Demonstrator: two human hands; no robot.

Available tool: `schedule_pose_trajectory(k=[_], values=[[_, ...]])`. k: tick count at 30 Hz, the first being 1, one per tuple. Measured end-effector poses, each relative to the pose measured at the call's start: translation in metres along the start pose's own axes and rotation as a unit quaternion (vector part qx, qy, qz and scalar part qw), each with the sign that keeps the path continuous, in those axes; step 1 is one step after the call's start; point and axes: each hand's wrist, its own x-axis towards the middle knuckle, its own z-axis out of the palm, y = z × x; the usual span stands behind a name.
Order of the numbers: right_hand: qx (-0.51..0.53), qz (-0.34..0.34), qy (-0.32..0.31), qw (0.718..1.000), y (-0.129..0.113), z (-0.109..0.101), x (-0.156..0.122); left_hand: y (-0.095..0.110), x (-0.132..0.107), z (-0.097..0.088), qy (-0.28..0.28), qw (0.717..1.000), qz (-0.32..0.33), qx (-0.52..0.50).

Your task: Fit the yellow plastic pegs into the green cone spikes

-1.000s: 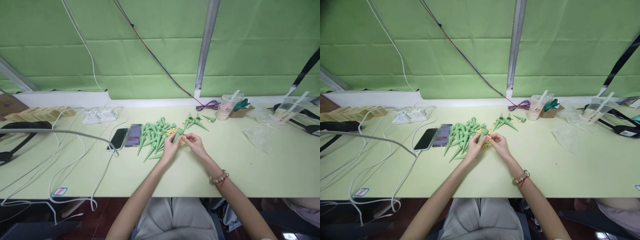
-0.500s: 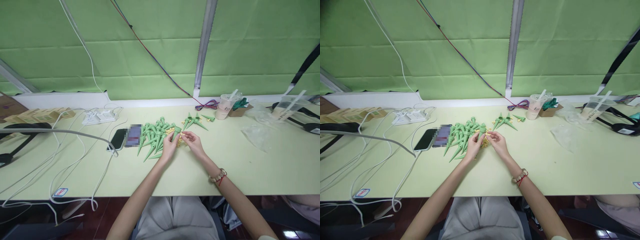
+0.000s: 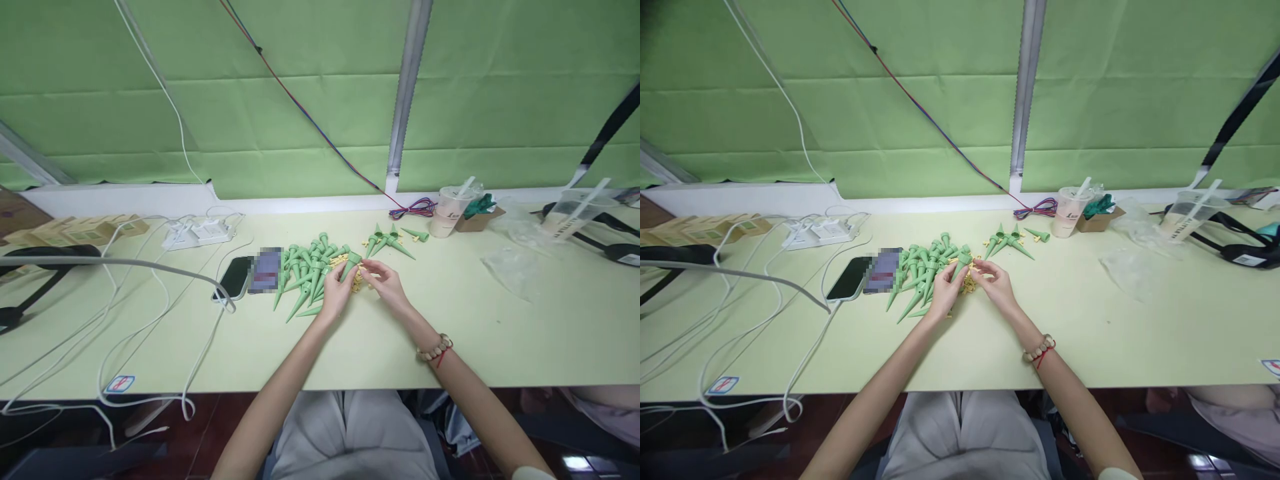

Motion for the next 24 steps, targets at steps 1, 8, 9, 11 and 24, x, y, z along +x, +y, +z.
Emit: schedule_pose_trajectory(k=[1, 8, 9, 11, 24], values=[[0.002, 0.005, -0.003, 1.0, 0.0, 0.0, 0.0, 0.0, 0.0, 0.0, 0.0, 1.0, 0.002, 0.001], [-0.015, 0.008, -0.008, 1.0, 0.001, -0.001, 0.0, -0.002, 0.0, 0.0, 0.002, 1.0, 0.003, -0.004], [-0.017, 0.011, -0.011, 1.0, 0.001, -0.001, 0.0, -0.003, 0.0, 0.0, 0.002, 1.0, 0.003, -0.004], [-0.017, 0.009, -0.013, 1.0, 0.001, -0.002, 0.0, -0.003, 0.0, 0.0, 0.005, 1.0, 0.003, -0.007], [-0.086, -0.038, 0.013, 0.995, 0.012, -0.013, 0.007, -0.001, 0.002, -0.004, 0.064, 0.997, -0.023, -0.024]])
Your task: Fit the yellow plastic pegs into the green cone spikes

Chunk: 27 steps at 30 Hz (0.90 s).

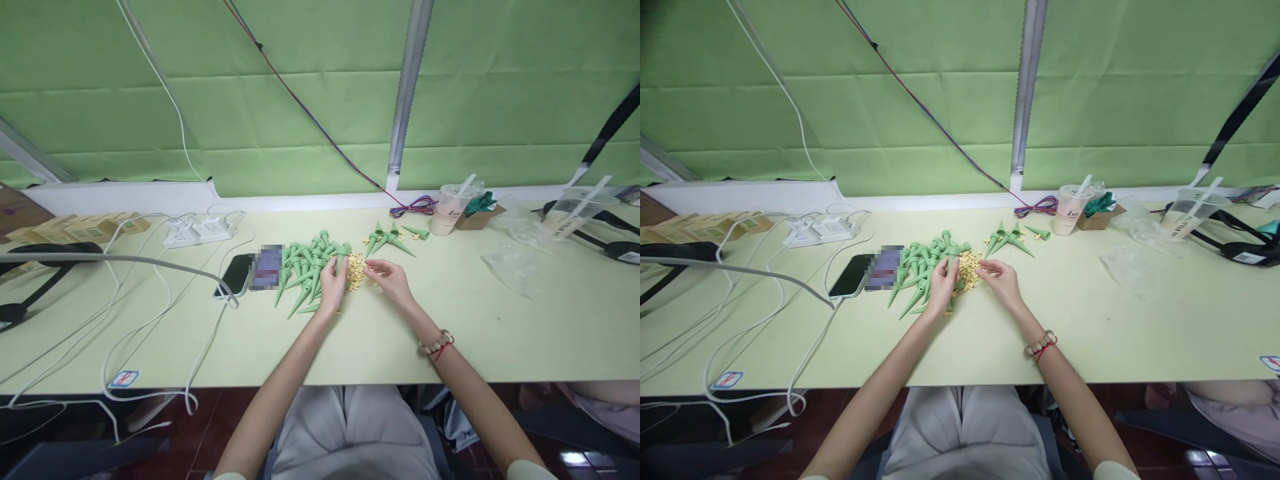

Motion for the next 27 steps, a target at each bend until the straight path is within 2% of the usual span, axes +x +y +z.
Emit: schedule_pose_trajectory(k=[2, 4, 10, 16, 18, 20, 23, 27], values=[[-0.033, -0.012, 0.009, 0.999, 0.002, -0.002, 0.0, 0.001, 0.0, -0.001, 0.015, 1.0, -0.021, -0.017], [-0.018, -0.002, 0.004, 1.0, 0.001, -0.002, 0.0, 0.0, 0.0, -0.001, 0.018, 0.999, -0.037, -0.029], [0.052, 0.044, -0.001, 0.998, -0.011, 0.003, -0.002, -0.004, -0.002, 0.004, -0.027, 0.997, -0.05, -0.047], [0.057, 0.025, -0.1, 0.993, -0.006, 0.009, -0.005, -0.007, -0.006, 0.007, -0.084, 0.995, -0.031, -0.049], [-0.016, 0.008, -0.09, 0.996, -0.003, 0.006, -0.006, -0.007, -0.006, 0.007, -0.079, 0.995, -0.036, -0.049], [-0.146, -0.008, -0.038, 0.989, -0.002, 0.002, -0.006, -0.007, -0.006, 0.005, -0.06, 0.996, -0.045, -0.043], [-0.318, -0.006, 0.037, 0.947, -0.004, -0.006, -0.006, -0.006, -0.004, 0.003, -0.031, 0.998, -0.052, -0.034], [-0.394, 0.051, 0.035, 0.917, -0.004, -0.012, -0.005, -0.006, -0.003, 0.004, -0.024, 0.998, -0.044, -0.032]])
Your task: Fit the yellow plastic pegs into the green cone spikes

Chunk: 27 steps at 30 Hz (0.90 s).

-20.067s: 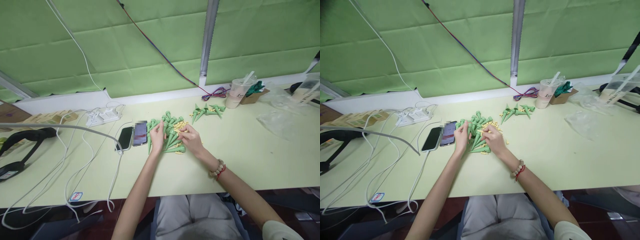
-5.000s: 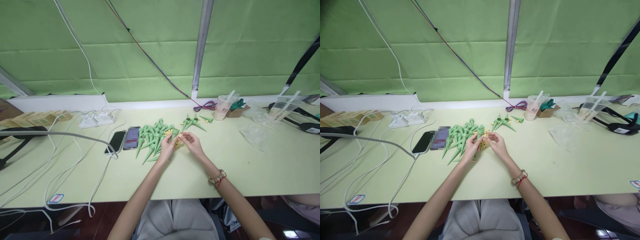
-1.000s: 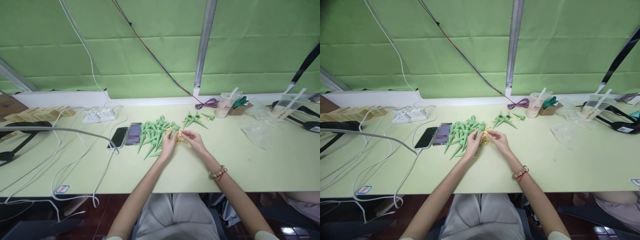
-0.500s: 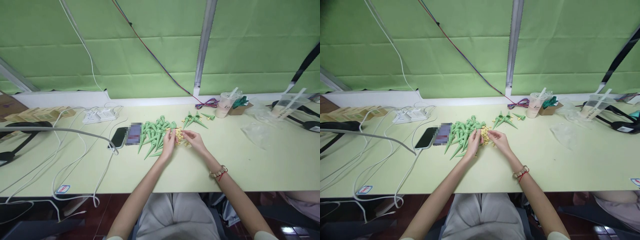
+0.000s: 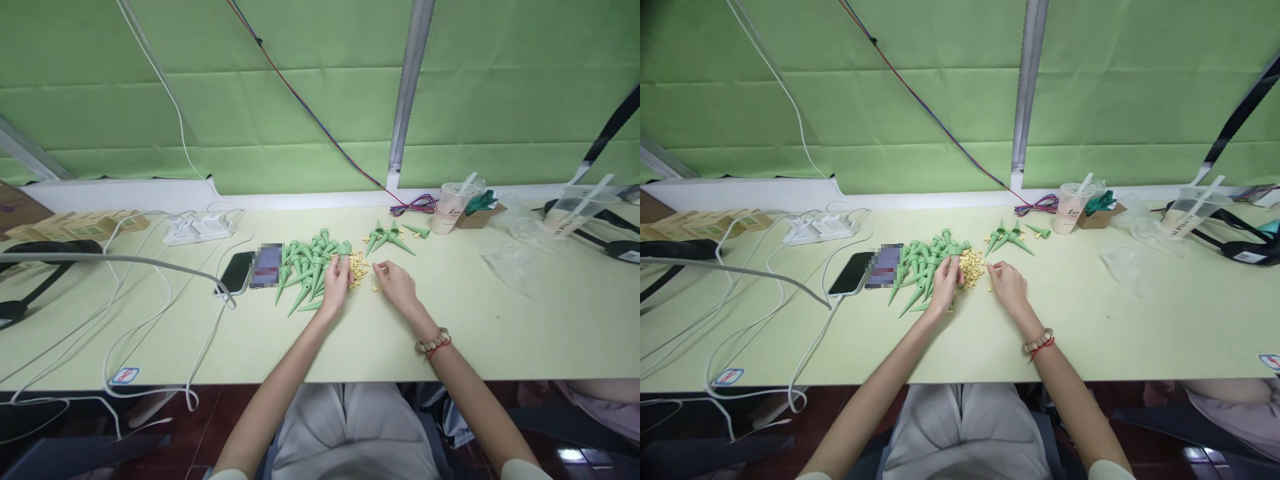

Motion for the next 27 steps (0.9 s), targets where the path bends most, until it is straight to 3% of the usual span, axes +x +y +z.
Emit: schedule_pose_trajectory(k=[5, 12, 15, 22, 27], values=[[0.101, 0.007, -0.086, 0.991, 0.003, 0.007, 0.002, 0.0, -0.001, 0.002, 0.0, 1.0, -0.011, 0.01], [0.32, 0.023, -0.173, 0.931, -0.008, 0.019, -0.004, 0.002, -0.002, 0.002, -0.006, 1.0, -0.015, -0.011], [0.349, 0.013, -0.17, 0.921, -0.009, 0.019, -0.005, 0.004, -0.003, 0.001, -0.002, 1.0, -0.019, -0.018], [0.337, -0.015, -0.088, 0.937, -0.007, 0.015, -0.001, 0.005, -0.003, 0.002, 0.002, 1.0, -0.011, -0.018], [0.413, -0.011, -0.088, 0.906, -0.015, 0.009, -0.001, 0.008, -0.005, 0.003, -0.014, 1.0, -0.008, -0.021]])
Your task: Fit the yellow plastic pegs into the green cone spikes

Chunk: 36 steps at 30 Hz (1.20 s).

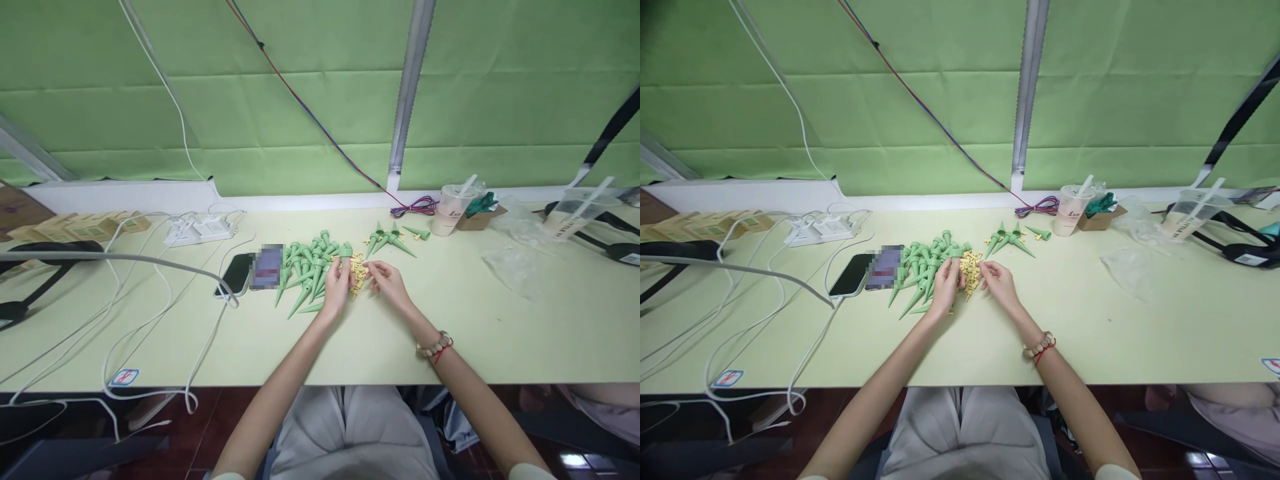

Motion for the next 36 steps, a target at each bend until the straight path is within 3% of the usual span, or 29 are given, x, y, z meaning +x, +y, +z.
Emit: schedule_pose_trajectory(k=[5, 10, 20, 28, 36], values=[[0.101, 0.031, -0.036, 0.994, -0.01, 0.002, -0.005, -0.001, -0.001, 0.001, -0.053, 0.998, 0.011, 0.014], [0.127, 0.038, -0.027, 0.991, -0.01, 0.004, -0.006, -0.005, 0.001, -0.001, -0.093, 0.994, 0.033, 0.046], [0.074, 0.0, -0.068, 0.995, -0.005, 0.005, -0.008, -0.01, 0.003, -0.006, -0.103, 0.992, 0.033, 0.067], [0.043, -0.016, -0.042, 0.998, -0.006, 0.006, -0.009, 0.003, 0.002, -0.006, -0.099, 0.995, -0.005, -0.006], [0.036, -0.003, -0.04, 0.999, -0.004, 0.008, -0.008, 0.002, 0.005, -0.01, -0.09, 0.995, 0.027, 0.026]])
